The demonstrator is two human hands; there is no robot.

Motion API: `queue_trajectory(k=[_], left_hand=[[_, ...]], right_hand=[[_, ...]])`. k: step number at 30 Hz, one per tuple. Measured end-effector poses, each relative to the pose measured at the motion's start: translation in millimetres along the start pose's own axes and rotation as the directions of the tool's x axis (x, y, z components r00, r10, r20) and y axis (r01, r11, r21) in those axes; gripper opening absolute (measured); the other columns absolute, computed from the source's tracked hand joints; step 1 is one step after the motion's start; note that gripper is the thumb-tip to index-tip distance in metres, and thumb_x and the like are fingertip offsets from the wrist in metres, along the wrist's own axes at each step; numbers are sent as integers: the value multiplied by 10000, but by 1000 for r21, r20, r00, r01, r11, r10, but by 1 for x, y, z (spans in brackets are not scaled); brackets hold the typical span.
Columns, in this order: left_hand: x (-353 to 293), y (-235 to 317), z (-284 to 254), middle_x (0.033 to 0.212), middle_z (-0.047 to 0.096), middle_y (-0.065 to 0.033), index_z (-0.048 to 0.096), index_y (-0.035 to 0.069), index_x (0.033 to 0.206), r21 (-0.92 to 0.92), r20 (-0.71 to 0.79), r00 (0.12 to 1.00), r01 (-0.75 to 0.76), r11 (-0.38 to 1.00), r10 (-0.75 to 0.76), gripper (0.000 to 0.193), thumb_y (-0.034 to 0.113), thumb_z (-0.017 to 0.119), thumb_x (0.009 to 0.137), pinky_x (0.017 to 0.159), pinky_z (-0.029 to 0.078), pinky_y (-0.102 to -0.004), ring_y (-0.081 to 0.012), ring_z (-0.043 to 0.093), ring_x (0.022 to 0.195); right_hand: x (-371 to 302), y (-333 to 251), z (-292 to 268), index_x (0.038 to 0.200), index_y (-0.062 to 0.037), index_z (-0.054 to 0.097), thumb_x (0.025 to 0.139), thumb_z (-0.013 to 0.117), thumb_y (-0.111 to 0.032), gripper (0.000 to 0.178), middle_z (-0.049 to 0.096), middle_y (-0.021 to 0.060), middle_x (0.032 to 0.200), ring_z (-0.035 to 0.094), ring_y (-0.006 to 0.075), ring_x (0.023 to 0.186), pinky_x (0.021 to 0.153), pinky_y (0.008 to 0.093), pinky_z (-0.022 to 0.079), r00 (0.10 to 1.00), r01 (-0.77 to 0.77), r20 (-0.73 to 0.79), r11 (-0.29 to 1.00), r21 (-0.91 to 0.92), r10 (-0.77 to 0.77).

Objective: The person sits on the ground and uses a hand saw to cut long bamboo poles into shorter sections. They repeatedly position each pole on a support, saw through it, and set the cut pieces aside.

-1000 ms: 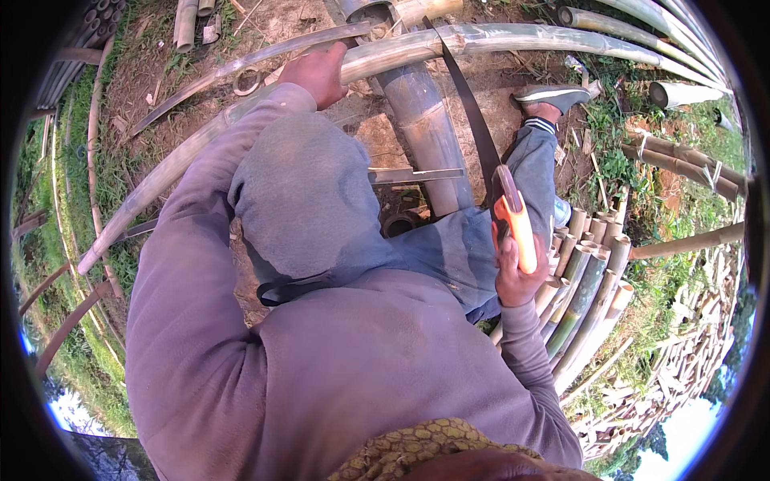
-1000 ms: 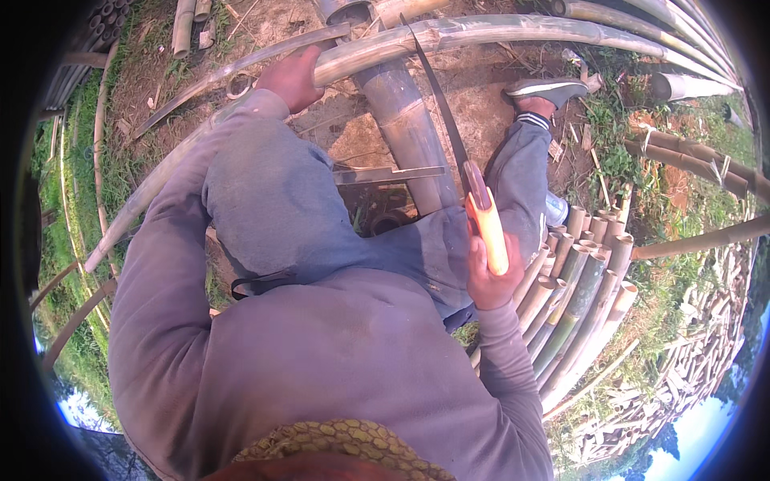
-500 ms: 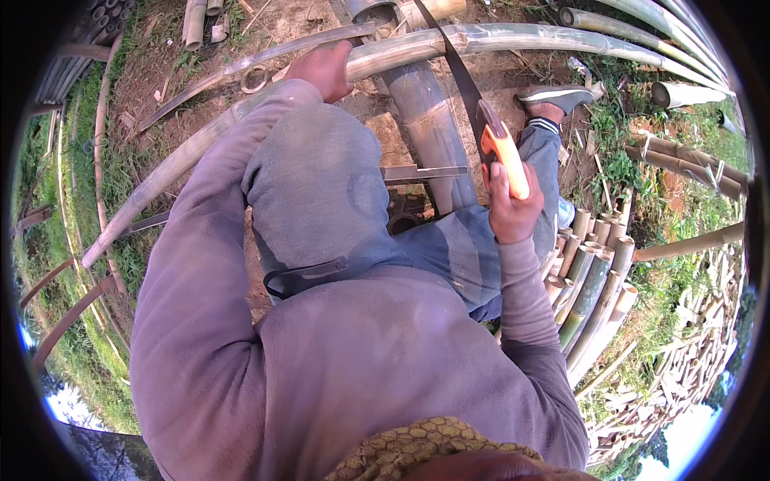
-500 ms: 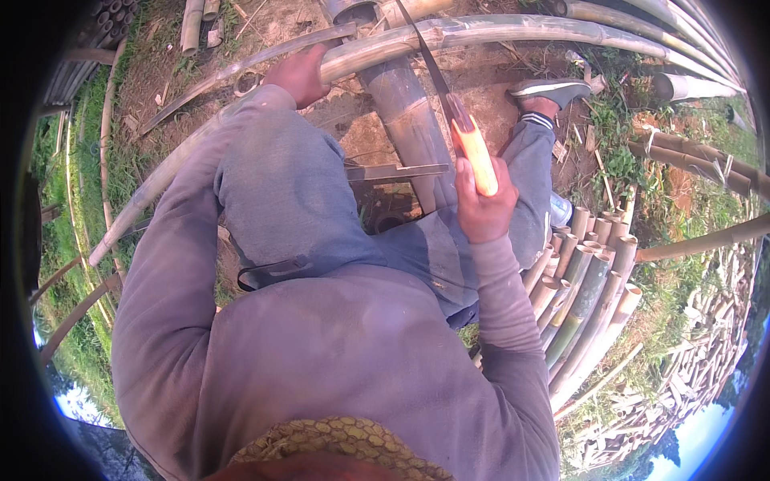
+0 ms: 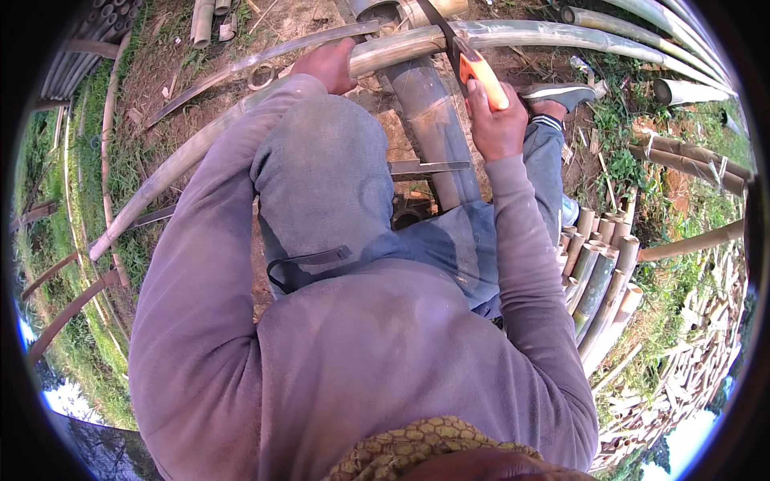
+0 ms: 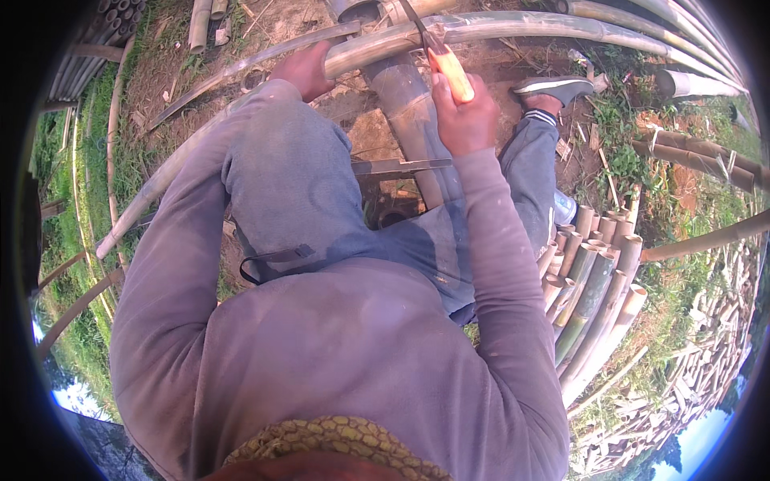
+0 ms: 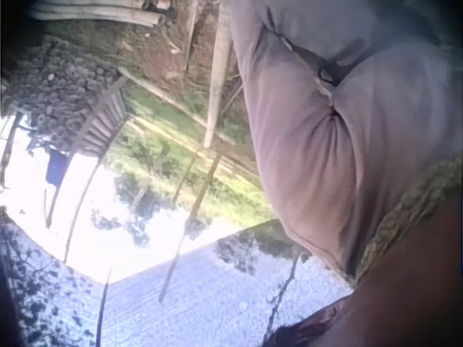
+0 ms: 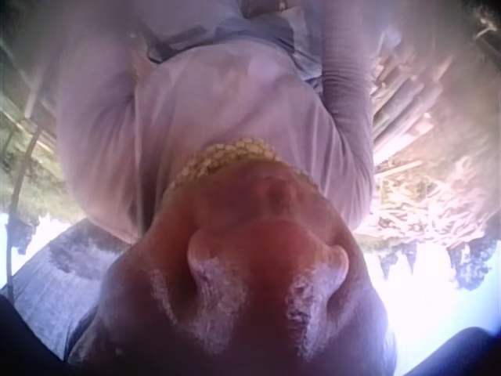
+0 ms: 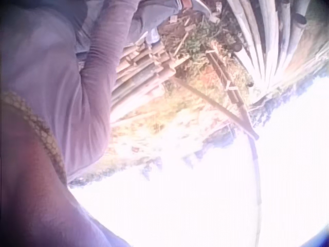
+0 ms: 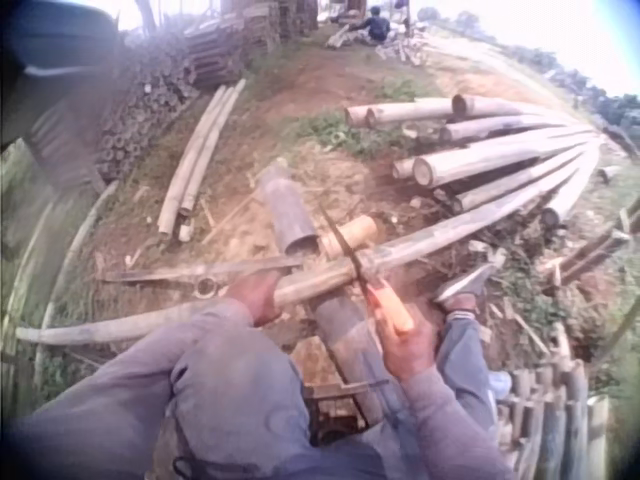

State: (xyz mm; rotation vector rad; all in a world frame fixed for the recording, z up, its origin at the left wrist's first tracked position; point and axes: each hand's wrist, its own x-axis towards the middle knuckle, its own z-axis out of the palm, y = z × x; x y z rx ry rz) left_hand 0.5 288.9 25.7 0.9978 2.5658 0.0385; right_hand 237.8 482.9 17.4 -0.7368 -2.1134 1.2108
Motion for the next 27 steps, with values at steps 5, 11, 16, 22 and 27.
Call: queue_trajectory(k=[5, 11, 16, 22, 27], left_hand=[[-4, 2, 4, 1242, 718, -165, 536, 130, 1369, -2, 51, 998, 49, 999, -49, 589, 296, 798, 868, 1035, 541, -511, -379, 679, 1212], [3, -1, 18, 1230, 732, -179, 516, 166, 1439, 25, -44, 999, -8, 1000, 9, 649, 313, 787, 867, 1009, 549, -519, -392, 705, 1150], [-1, 8, 3, 1218, 735, -187, 517, 159, 1438, 19, -16, 1000, 8, 1000, -8, 646, 316, 787, 873, 1004, 552, -519, -391, 708, 1147], [-3, -1, 9, 1300, 698, -150, 538, 147, 1401, -9, 6, 999, 49, 999, -48, 620, 301, 807, 863, 1060, 526, -508, -358, 671, 1232], [2, 2, 6, 1281, 703, -162, 538, 146, 1389, -4, 37, 998, 52, 999, -52, 609, 305, 804, 865, 1048, 534, -511, -369, 682, 1207]], right_hand=[[-178, -14, -129, 1091, 38, 684, 970, 753, -125, 215, 717, 106, 848, 709, 193, 689, 673, 327, 555, 996, -80, 32, 986, -145, 85], [-63, 16, -35, 979, -24, 673, 950, 807, -185, 212, 691, 145, 766, 700, 248, 636, 607, 361, 527, 1000, 25, 3, 993, -114, -25], [39, -13, 21, 991, -10, 716, 973, 784, -261, 261, 721, 173, 778, 698, 216, 670, 645, 374, 534, 999, 36, -11, 998, -43, -36], [-156, -23, -112, 1087, 20, 714, 947, 771, -112, 201, 747, 113, 913, 738, 201, 739, 688, 314, 557, 995, -80, 54, 987, -138, 89], [-152, 11, -94, 1038, 4, 700, 959, 768, -143, 180, 722, 109, 875, 734, 203, 739, 675, 334, 554, 999, 7, -33, 1000, -20, -7]])
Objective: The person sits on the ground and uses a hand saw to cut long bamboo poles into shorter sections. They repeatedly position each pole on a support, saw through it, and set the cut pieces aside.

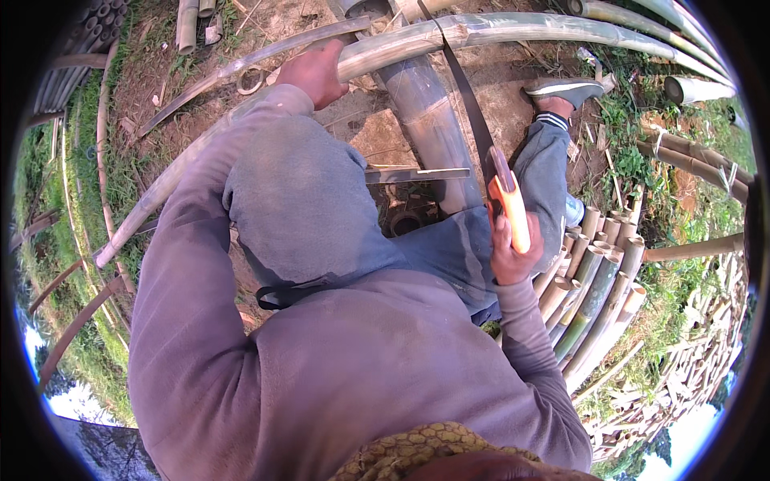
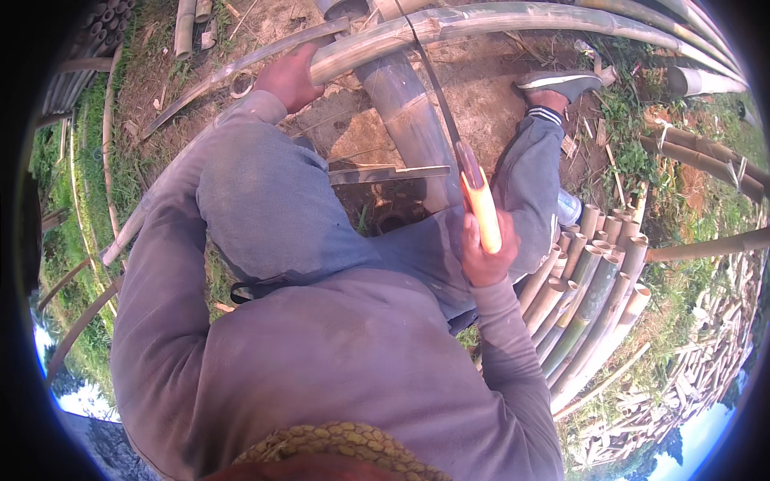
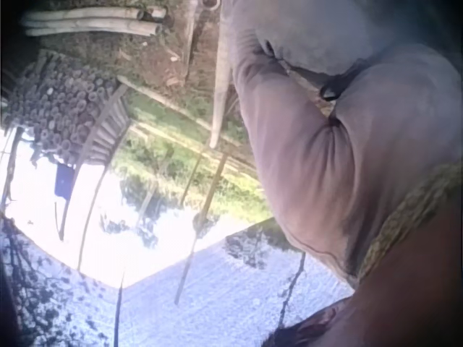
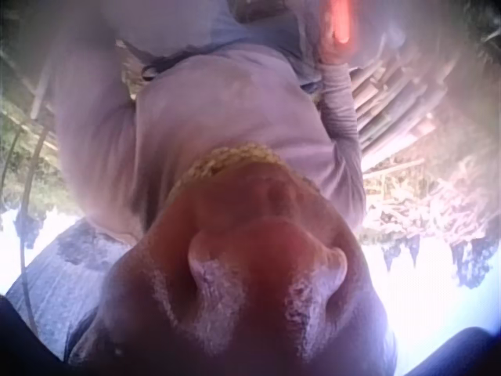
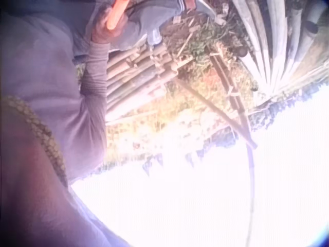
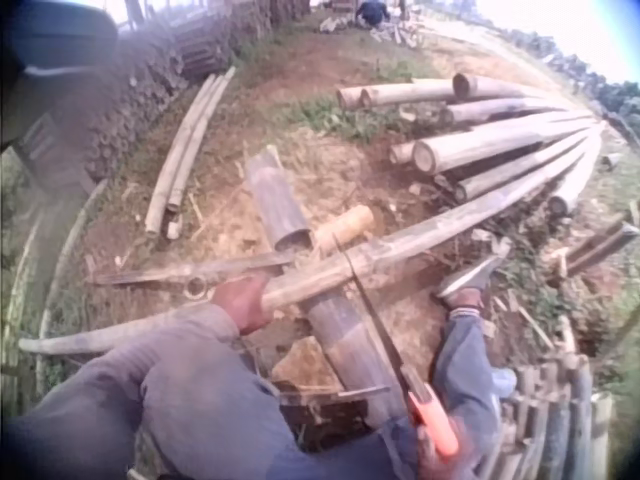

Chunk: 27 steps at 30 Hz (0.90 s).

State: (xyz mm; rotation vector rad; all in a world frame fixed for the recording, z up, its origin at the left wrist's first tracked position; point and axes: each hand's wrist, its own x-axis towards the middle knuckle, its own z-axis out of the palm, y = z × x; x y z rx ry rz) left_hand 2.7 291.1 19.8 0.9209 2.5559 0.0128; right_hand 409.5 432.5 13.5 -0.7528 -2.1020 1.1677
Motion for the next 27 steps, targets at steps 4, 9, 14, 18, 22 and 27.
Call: queue_trajectory(k=[4, 9, 14, 18, 22, 27], left_hand=[[2, 11, -4, 1273, 707, -169, 535, 145, 1389, 19, -10, 999, -33, 999, 33, 607, 310, 802, 869, 1049, 536, -507, -373, 684, 1204], [-2, 8, -12, 1302, 700, -174, 532, 135, 1393, 32, -10, 1000, 12, 999, -12, 613, 310, 802, 871, 1065, 528, -501, -368, 673, 1230], [-4, 0, 3, 1289, 703, -177, 531, 136, 1401, 11, 8, 1000, 27, 1000, -27, 633, 306, 813, 861, 1063, 529, -500, -374, 674, 1225], [3, -1, 1, 1267, 708, -176, 533, 135, 1398, 15, -3, 1000, 8, 1000, -8, 637, 305, 820, 856, 1050, 535, -500, -379, 680, 1208], [1, 8, -4, 1254, 723, -194, 495, 153, 1456, 24, -15, 1000, -24, 999, 24, 687, 347, 798, 871, 1033, 537, -515, -389, 691, 1179], [4, 2, -12, 1261, 722, -193, 497, 165, 1455, 33, -33, 999, 11, 999, -10, 678, 348, 795, 874, 1030, 538, -519, -385, 692, 1186]], right_hand=[[169, 1, 115, 960, -23, 698, 953, 807, -240, 243, 678, 134, 734, 675, 267, 632, 620, 379, 528, 992, 120, -32, 992, 39, -119], [117, -14, 75, 1000, -20, 711, 957, 795, -220, 221, 707, 142, 771, 701, 262, 658, 635, 373, 541, 998, -52, 38, 998, 18, 52], [-27, -36, -37, 1054, 13, 692, 968, 746, -111, 161, 736, 104, 830, 734, 196, 696, 673, 334, 562, 994, 16, 106, 983, -182, 4], [35, -5, 25, 1044, 11, 694, 964, 758, -116, 163, 742, 107, 835, 730, 205, 711, 675, 346, 564, 998, 56, 29, 994, -95, -54], [194, -17, 126, 995, -23, 729, 947, 807, -246, 241, 722, 189, 792, 722, 334, 691, 645, 392, 549, 1000, 15, 5, 999, -50, -15], [104, -19, 67, 1011, -13, 710, 950, 802, -213, 228, 725, 157, 826, 719, 280, 680, 652, 373, 549, 1000, 9, 22, 1000, -17, -9]])
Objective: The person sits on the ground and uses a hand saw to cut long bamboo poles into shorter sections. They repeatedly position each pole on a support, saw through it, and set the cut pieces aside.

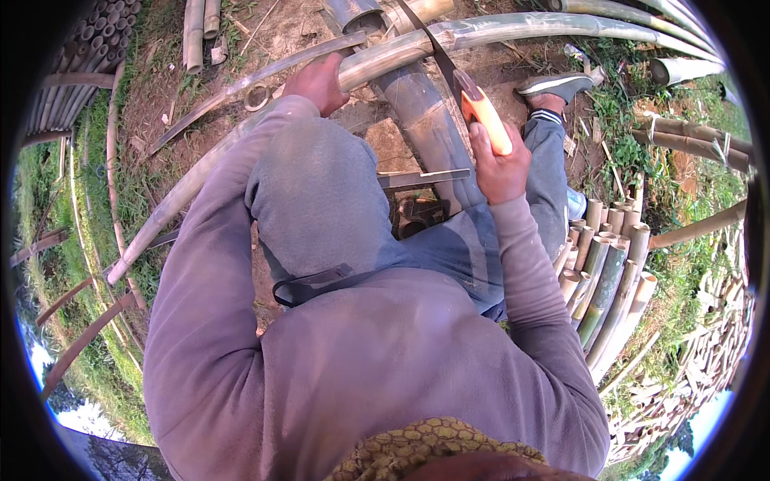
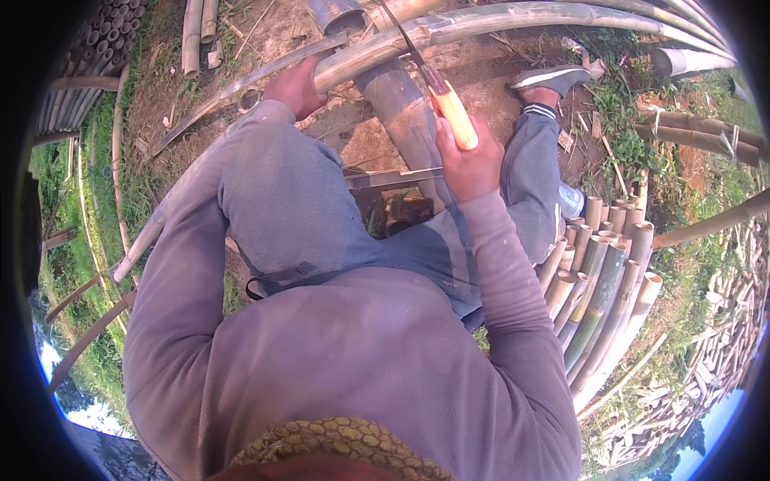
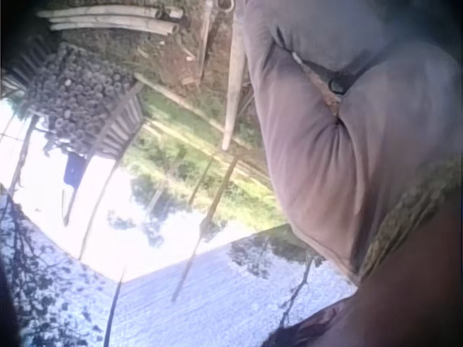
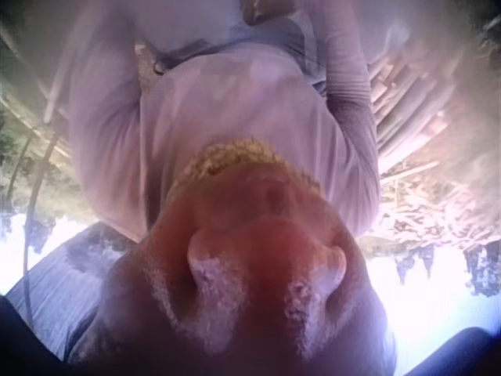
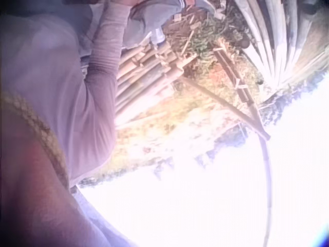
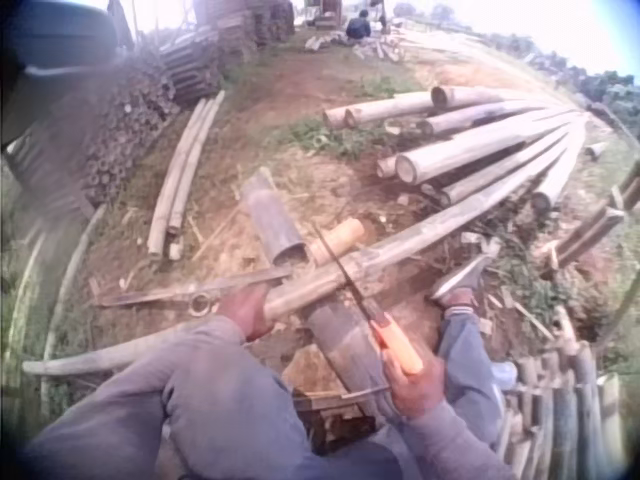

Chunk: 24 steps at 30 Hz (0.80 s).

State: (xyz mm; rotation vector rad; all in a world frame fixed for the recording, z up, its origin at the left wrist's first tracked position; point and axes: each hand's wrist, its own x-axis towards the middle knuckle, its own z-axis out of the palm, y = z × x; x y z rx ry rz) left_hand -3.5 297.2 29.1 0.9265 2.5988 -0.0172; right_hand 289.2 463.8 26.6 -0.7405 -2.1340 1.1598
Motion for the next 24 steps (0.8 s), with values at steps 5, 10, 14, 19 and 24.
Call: queue_trajectory(k=[5, 10, 14, 19, 24], left_hand=[[-3, -10, 22, 1272, 720, -189, 505, 156, 1428, -20, -11, 999, -41, 999, 41, 656, 323, 801, 867, 1018, 544, -523, -397, 699, 1165], [-4, -1, 15, 1249, 725, -194, 514, 132, 1400, -11, 23, 999, -44, 999, 44, 641, 319, 808, 862, 1014, 547, -518, -404, 699, 1160], [12, -4, 8, 1234, 729, -198, 523, 125, 1376, -10, -32, 999, -28, 1000, 27, 614, 321, 805, 866, 1008, 552, -505, -408, 702, 1153], [7, -11, 12, 1189, 733, -211, 528, 122, 1359, -14, -59, 998, 5, 1000, -6, 604, 318, 801, 857, 973, 557, -516, -416, 709, 1121], [-10, -34, 18, 1267, 690, -195, 521, 124, 1384, -118, -133, 984, -137, 984, 121, 671, 386, 811, 838, 982, 533, -513, -402, 689, 1135]], right_hand=[[-149, -8, -108, 1075, 19, 702, 965, 747, -101, 169, 721, 117, 878, 731, 211, 714, 653, 333, 549, 997, -35, 63, 988, -152, 45], [-11, 46, 10, 1050, -5, 697, 960, 788, -162, 203, 710, 102, 788, 707, 193, 703, 647, 329, 539, 1000, 13, -14, 1000, 21, -12], [87, 31, 71, 978, -9, 722, 959, 805, -247, 253, 731, 144, 805, 677, 186, 683, 656, 354, 537, 996, -69, -40, 992, 104, 74], [-20, 29, 11, 1048, -8, 709, 936, 814, -222, 264, 710, 163, 881, 694, 246, 707, 665, 366, 544, 980, 98, -188, 980, 172, -65], [-38, 65, -20, 1107, -12, 680, 878, 842, -216, 347, 725, 178, 1074, 725, 388, 831, 716, 448, 582, 907, 406, 87, 805, -432, -411]])
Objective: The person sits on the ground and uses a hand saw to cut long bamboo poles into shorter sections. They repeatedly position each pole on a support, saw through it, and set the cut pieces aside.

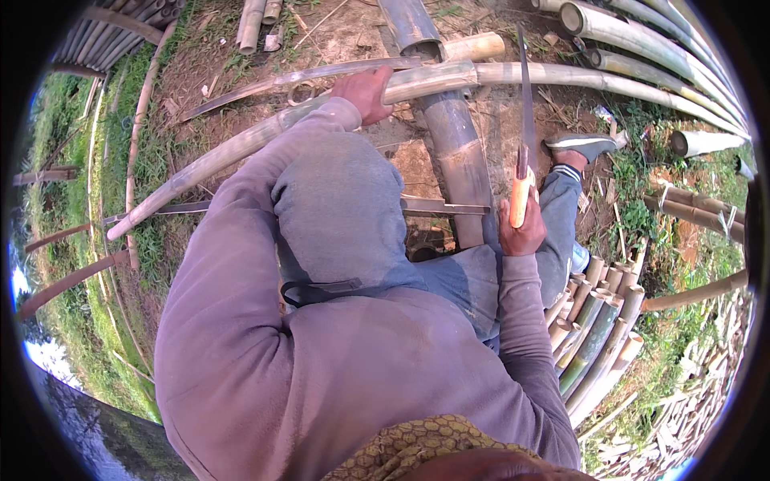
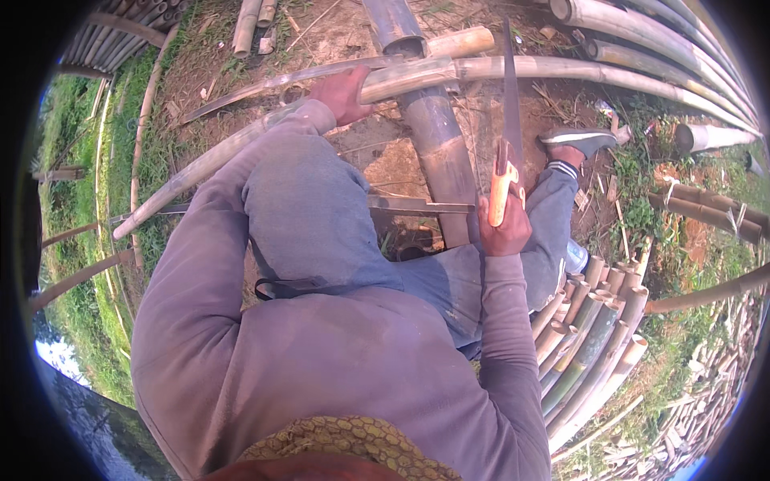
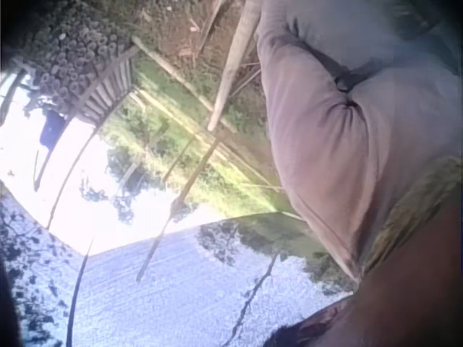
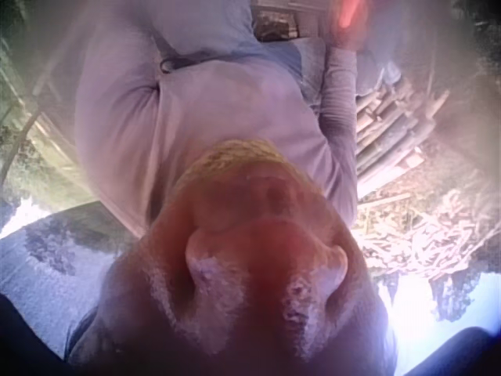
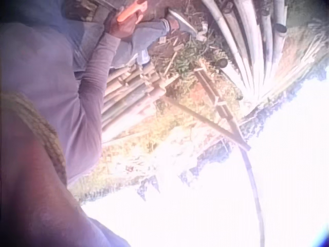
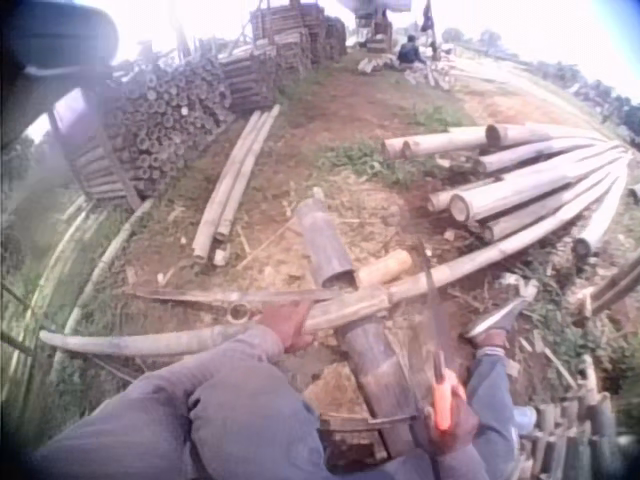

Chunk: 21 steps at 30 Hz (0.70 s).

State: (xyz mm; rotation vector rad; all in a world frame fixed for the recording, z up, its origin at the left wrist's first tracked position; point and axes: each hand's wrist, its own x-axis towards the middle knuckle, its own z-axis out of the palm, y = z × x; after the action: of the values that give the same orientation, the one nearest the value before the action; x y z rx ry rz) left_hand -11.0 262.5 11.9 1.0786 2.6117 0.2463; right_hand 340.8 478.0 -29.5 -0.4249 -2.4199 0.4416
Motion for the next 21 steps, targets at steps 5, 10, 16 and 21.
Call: queue_trajectory(k=[5, 10, 16, 21], left_hand=[[-29, -47, 3, 1354, 622, -204, 499, 89, 1479, -251, -407, 913, -129, 959, 16, 806, 457, 820, 839, 1089, 468, -501, -388, 612, 1251], [-127, -133, 34, 1365, 595, -200, 541, 62, 1424, -383, -778, 386, 334, 861, -496, 738, 350, 856, 822, 1146, 414, -488, -383, 530, 1336], [-209, -246, 113, 1359, 549, -164, 511, 116, 1447, -997, 74, -415, -6, -79, -907, 781, 445, 855, 827, 1023, 476, -539, -338, 560, 1223], [-195, -277, 100, 1179, 647, -106, 583, 137, 1357, -678, 329, 240, -613, -405, -913, 637, 441, 836, 857, 936, 543, -540, -326, 651, 1045]], right_hand=[[-33, 36, 20, 1241, 13, 610, 887, 808, -348, 543, 659, 266, 1259, 632, 480, 1156, 1038, 570, 484, 975, -92, 194, 992, -84, 107], [27, 19, 33, 1470, -45, 516, 822, 848, -440, 828, 529, 213, 1455, 475, 415, 1398, 1171, 557, 372, 970, -160, 162, 977, -142, 183], [155, -53, 85, 1549, -155, 459, 750, 903, -444, 959, 467, 123, 1571, 356, 372, 1526, 1278, 624, 182, 833, 426, 469, 881, -207, -292], [199, -39, 123, 1474, -142, 508, 733, 912, -372, 875, 540, 123, 1420, 462, 365, 1408, 1247, 600, 256, 768, 447, 591, 867, -218, -247]])
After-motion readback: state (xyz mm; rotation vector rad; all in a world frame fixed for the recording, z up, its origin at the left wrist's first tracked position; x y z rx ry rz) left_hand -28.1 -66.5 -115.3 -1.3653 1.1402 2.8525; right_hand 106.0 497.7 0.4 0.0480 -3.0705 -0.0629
